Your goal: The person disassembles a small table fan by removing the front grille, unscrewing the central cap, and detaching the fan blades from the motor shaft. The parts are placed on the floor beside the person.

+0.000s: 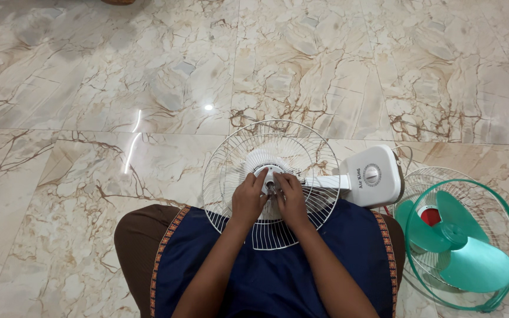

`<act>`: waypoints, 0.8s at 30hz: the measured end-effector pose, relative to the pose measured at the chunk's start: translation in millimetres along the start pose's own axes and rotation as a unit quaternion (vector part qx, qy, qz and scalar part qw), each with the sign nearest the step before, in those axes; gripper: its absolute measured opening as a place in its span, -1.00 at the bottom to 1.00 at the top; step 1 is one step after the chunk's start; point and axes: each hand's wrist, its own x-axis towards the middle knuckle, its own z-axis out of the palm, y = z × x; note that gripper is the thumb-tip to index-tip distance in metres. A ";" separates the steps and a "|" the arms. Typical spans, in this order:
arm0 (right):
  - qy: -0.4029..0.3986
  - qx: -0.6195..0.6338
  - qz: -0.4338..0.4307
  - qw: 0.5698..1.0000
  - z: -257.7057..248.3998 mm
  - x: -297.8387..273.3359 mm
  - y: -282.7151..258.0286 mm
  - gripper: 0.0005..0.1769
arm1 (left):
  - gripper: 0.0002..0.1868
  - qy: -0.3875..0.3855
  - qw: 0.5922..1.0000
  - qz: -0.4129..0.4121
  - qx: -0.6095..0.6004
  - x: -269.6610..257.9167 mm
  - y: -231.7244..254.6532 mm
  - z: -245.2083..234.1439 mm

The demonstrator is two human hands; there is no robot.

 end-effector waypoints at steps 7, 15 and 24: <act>0.000 0.032 0.010 0.999 9.8 0.8 4.5 -0.30 | -0.28 0.013 0.998 -0.062 -0.020 -8.1 2.5 13.9; 0.074 -0.024 0.046 0.996 30.0 4.1 -13.5 -0.29 | -0.37 0.037 0.994 -0.069 -0.070 -14.4 -5.4 17.4; 0.028 -0.037 0.014 0.999 11.3 11.2 -28.1 -0.37 | -0.37 0.052 0.990 -0.081 -0.107 -24.0 -2.8 15.2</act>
